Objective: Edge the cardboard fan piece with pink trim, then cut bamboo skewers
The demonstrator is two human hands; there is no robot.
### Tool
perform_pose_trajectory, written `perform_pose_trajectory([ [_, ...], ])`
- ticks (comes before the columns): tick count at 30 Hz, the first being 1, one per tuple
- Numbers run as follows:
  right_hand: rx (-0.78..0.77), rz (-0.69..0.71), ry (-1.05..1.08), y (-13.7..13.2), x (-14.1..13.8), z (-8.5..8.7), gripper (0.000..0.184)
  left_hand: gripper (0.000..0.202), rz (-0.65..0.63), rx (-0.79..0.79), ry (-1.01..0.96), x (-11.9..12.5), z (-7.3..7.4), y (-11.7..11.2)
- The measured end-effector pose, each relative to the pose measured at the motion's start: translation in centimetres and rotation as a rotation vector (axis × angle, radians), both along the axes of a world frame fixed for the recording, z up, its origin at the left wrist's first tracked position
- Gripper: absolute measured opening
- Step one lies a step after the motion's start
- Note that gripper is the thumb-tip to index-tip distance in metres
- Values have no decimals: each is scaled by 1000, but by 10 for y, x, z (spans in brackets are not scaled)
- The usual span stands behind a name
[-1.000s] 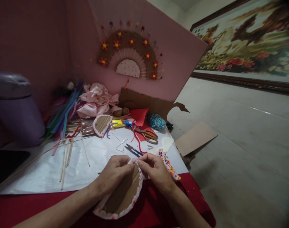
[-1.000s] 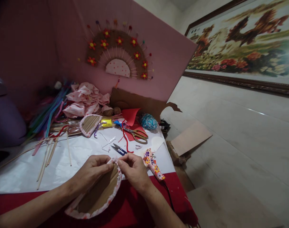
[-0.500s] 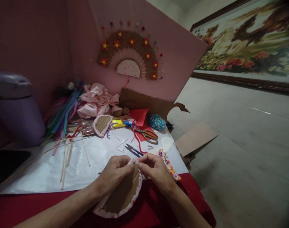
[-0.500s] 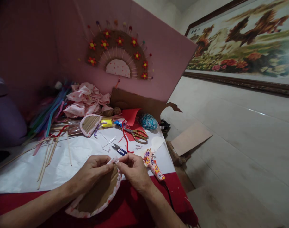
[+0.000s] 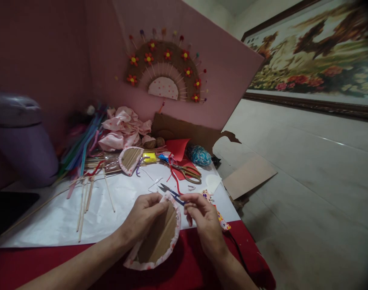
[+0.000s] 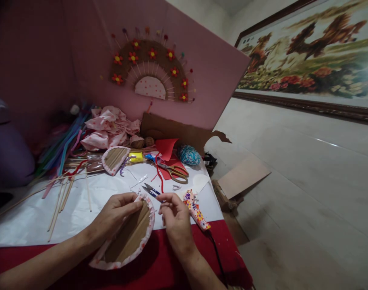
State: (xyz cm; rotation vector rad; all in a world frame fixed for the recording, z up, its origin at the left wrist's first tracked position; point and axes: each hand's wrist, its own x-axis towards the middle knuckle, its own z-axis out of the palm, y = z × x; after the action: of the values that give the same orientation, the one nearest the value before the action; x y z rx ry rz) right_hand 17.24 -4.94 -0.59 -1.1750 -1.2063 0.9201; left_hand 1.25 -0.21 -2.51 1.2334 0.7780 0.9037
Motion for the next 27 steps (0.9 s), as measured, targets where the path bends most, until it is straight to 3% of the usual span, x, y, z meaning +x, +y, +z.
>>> perform_pose_trajectory([
  [3, 77, -53, 93, 1, 5, -3, 15, 25, 30, -29, -15, -1, 4, -1],
  [8, -86, 41, 38, 0, 1, -12, 27, 27, 18, -77, -86, -1, 6, -1],
  [12, -112, 96, -57, -5, -11, -16, 30, 27, 47, -20, -79, -1, 3, 2],
  [15, -137, 93, -74, -8, -13, -12, 35, 28, 22, -18, -93, -1, 5, 4],
  [20, -143, 184, -154, -8, -3, 1, 25, 28, 62, -44, -112, -5, 10, 5],
  [27, -115, 122, -114, -11, 2, 5, 25, 27, 29, -33, -163, -4, 6, 6],
])
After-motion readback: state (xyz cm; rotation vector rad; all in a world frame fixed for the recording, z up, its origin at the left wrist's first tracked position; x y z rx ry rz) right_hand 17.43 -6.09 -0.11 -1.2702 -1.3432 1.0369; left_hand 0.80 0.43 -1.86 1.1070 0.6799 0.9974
